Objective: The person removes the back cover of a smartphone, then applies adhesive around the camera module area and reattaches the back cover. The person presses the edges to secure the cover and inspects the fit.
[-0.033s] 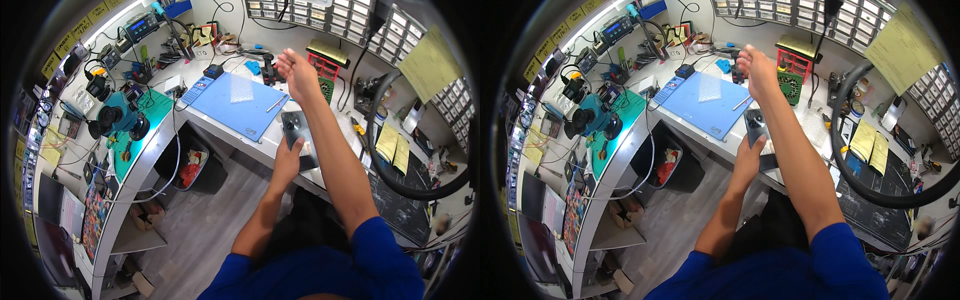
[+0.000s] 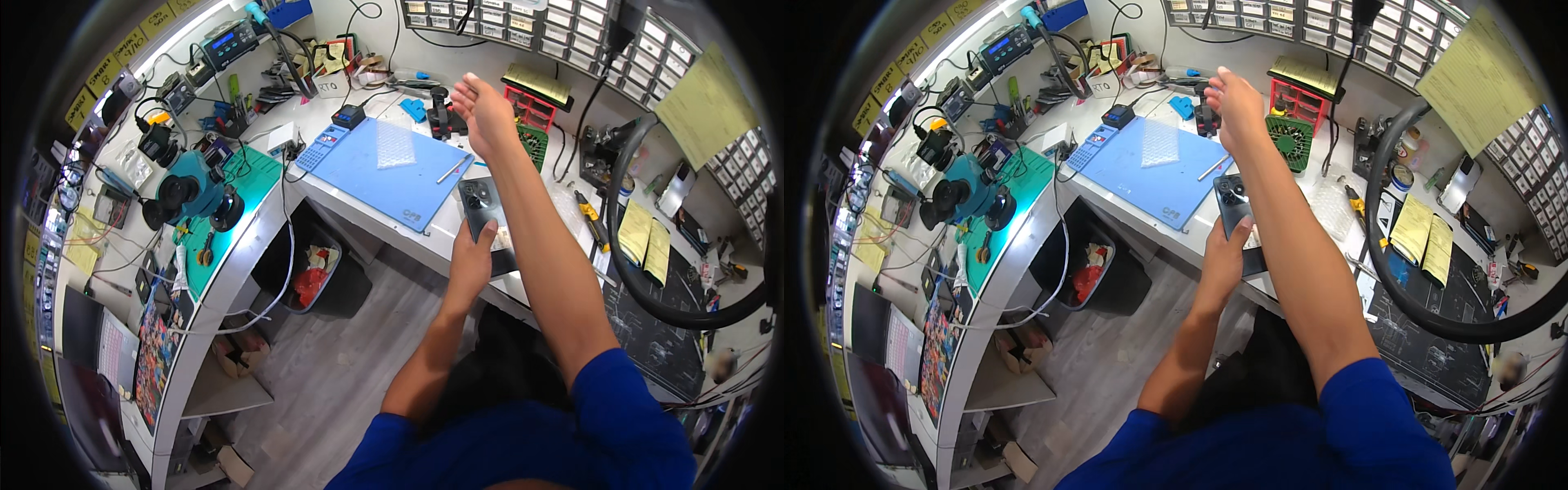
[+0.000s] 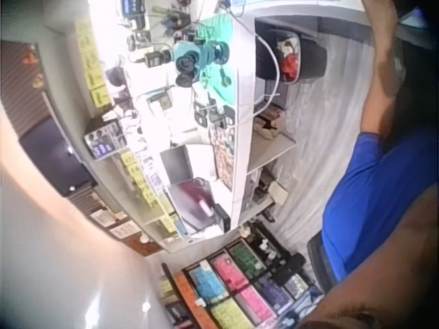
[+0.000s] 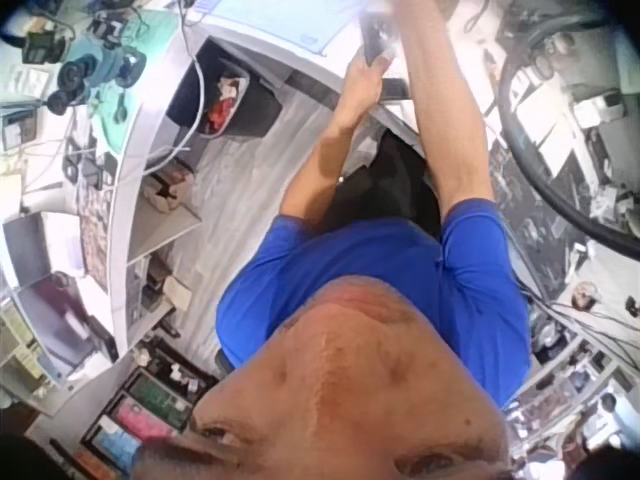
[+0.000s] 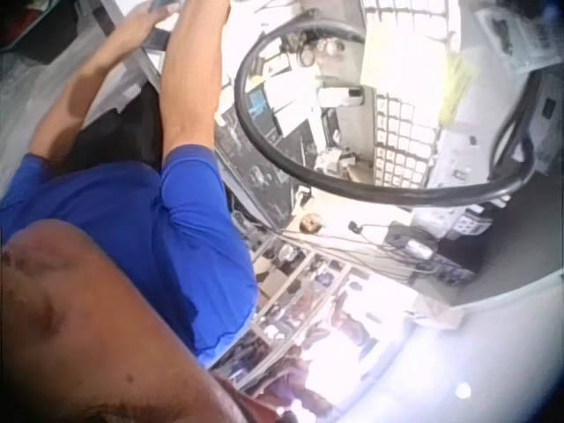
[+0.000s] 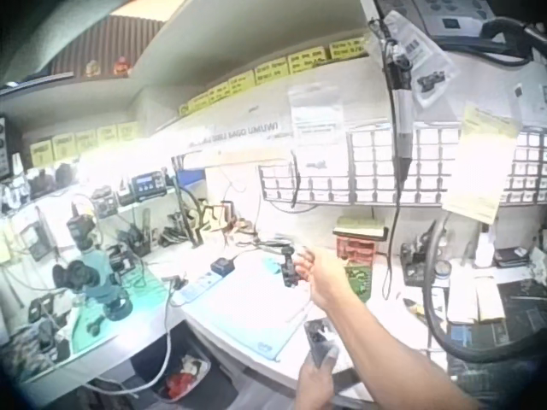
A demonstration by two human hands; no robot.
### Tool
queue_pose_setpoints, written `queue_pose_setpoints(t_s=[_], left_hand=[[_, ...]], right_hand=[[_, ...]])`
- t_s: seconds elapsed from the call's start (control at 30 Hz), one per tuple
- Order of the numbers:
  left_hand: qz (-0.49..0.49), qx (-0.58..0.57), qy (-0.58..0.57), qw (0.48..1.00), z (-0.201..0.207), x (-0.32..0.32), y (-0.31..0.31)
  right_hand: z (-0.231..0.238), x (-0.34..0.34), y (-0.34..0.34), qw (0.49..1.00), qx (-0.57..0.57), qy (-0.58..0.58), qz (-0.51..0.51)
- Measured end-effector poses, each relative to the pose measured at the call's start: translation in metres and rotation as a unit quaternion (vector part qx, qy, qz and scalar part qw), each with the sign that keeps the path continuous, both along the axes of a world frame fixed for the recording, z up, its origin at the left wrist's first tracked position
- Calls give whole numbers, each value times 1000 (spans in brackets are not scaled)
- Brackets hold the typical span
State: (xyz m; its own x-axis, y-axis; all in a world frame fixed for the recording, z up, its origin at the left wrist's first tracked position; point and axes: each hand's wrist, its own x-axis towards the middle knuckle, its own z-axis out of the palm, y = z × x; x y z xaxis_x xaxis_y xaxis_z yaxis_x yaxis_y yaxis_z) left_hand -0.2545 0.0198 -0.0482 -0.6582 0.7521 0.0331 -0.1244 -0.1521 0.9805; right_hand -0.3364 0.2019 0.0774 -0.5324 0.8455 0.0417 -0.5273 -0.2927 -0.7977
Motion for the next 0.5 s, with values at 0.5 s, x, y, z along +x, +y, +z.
queue_pose_setpoints(t_s=[0.5], left_hand=[[113, 71, -153, 979, 26, 7, 16]], right_hand=[[-64, -135, 231, 562, 396, -726, -22]])
